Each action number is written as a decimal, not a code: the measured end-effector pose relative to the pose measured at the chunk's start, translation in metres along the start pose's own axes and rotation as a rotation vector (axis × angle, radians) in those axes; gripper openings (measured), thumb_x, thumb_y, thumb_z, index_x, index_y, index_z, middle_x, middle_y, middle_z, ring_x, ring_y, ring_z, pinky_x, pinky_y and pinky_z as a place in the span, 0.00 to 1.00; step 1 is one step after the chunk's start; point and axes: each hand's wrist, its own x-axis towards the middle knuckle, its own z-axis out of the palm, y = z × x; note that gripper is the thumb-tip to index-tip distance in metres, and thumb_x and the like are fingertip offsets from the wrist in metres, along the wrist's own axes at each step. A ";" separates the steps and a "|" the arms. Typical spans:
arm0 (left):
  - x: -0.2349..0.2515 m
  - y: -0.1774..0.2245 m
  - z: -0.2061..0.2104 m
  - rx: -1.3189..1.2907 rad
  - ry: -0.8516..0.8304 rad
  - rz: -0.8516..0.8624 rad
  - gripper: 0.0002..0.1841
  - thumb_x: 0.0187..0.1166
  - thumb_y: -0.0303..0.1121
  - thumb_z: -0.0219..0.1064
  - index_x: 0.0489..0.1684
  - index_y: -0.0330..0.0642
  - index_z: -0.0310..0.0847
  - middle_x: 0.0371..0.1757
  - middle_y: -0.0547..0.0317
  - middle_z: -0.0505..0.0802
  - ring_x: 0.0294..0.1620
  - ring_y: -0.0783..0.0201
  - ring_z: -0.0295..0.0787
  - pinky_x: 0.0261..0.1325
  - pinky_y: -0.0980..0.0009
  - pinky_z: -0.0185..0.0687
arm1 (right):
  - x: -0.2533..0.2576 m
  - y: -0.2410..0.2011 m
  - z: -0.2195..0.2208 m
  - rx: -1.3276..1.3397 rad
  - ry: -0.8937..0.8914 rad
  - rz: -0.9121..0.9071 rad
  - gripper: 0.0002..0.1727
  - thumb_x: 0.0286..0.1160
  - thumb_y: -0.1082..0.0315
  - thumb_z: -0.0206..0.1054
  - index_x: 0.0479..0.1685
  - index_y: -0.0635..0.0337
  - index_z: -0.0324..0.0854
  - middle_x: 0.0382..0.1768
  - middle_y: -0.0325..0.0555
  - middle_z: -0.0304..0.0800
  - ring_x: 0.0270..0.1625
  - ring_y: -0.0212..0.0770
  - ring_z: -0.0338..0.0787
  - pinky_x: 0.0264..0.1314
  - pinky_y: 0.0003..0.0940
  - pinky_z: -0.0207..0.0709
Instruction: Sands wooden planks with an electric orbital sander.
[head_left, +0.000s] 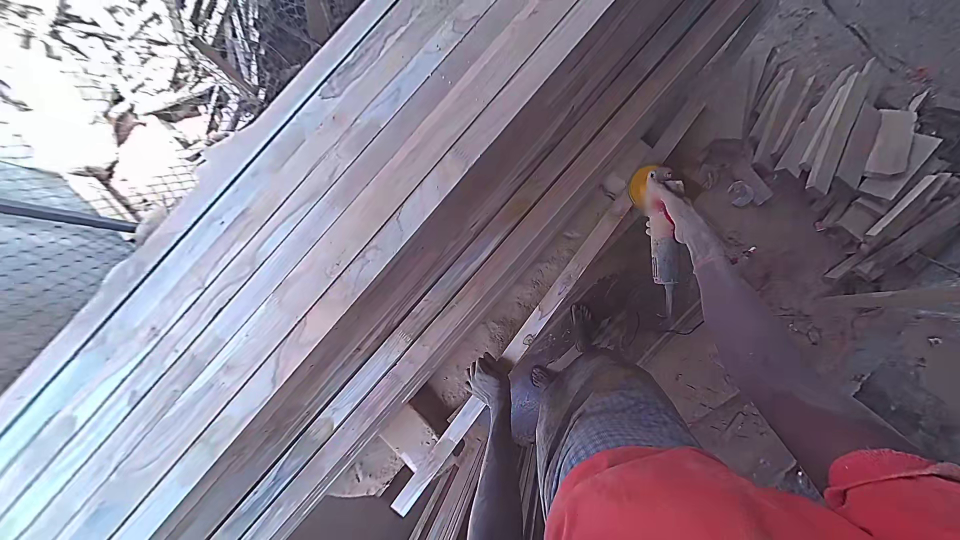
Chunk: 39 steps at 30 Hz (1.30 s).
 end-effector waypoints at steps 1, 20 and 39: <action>0.000 -0.011 -0.001 0.024 0.004 -0.039 0.26 0.92 0.46 0.48 0.45 0.39 0.92 0.56 0.47 0.95 0.68 0.45 0.87 0.71 0.39 0.73 | -0.005 0.006 0.002 -0.022 -0.025 -0.002 0.43 0.66 0.25 0.66 0.72 0.49 0.79 0.54 0.51 0.89 0.47 0.49 0.91 0.47 0.51 0.87; -0.025 -0.233 -0.017 0.021 0.107 -0.068 0.25 0.88 0.44 0.51 0.49 0.34 0.90 0.58 0.38 0.93 0.68 0.39 0.87 0.72 0.36 0.72 | -0.206 0.155 0.189 -0.645 -0.632 -0.161 0.36 0.60 0.25 0.72 0.52 0.47 0.88 0.39 0.39 0.90 0.37 0.35 0.87 0.47 0.43 0.83; -0.002 0.197 0.013 -0.081 -0.078 0.165 0.25 0.92 0.44 0.49 0.46 0.37 0.92 0.56 0.44 0.94 0.67 0.46 0.89 0.74 0.45 0.76 | 0.037 -0.013 -0.030 -0.115 -0.219 -0.017 0.36 0.61 0.25 0.71 0.47 0.49 0.88 0.32 0.41 0.89 0.31 0.39 0.89 0.34 0.42 0.86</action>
